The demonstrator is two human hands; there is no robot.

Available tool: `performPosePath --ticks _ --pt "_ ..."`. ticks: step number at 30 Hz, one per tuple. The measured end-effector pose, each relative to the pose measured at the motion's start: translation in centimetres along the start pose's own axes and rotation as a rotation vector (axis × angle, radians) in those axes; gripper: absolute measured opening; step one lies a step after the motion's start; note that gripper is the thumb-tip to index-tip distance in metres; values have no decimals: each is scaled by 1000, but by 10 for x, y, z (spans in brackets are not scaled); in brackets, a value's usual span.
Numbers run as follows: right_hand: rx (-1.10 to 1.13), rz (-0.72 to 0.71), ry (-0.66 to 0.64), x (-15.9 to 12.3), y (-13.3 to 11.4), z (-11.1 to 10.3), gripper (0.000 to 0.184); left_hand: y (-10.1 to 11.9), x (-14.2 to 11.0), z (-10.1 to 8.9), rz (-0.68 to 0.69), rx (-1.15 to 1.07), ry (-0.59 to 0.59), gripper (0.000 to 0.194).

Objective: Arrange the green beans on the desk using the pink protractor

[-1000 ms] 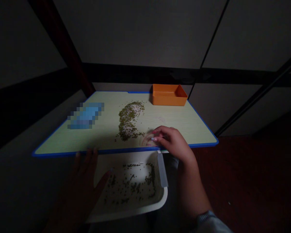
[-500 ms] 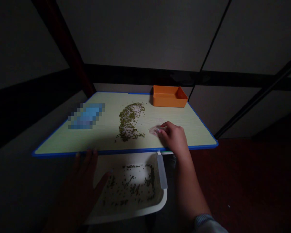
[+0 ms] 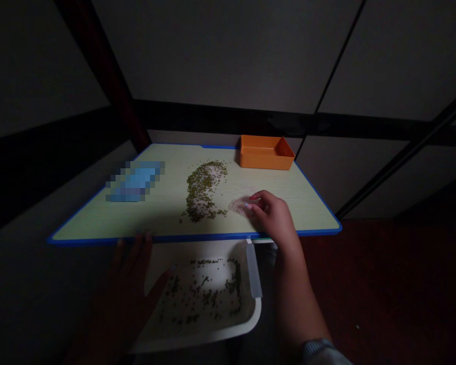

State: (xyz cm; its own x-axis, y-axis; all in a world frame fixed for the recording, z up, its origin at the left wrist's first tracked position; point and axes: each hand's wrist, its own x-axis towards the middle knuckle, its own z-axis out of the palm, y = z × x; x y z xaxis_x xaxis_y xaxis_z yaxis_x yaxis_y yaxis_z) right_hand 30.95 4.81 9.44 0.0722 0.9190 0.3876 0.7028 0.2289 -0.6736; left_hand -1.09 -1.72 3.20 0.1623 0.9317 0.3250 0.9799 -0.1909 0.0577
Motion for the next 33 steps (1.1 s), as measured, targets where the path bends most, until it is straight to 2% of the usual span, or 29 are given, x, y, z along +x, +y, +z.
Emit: performPosePath --ticks 8,17,25,33 --pt "-52 -14 -100 -2 -15 8 12 2 0 -3 -7 -4 -3 79" --pt "-44 -2 -78 -1 -9 6 13 -3 -1 4 -6 -1 6 79" --pt "21 12 -46 1 1 4 13 0 0 2 1 -10 26 78" --pt "-67 21 -70 1 -6 6 14 -1 0 1 -24 -9 -3 79"
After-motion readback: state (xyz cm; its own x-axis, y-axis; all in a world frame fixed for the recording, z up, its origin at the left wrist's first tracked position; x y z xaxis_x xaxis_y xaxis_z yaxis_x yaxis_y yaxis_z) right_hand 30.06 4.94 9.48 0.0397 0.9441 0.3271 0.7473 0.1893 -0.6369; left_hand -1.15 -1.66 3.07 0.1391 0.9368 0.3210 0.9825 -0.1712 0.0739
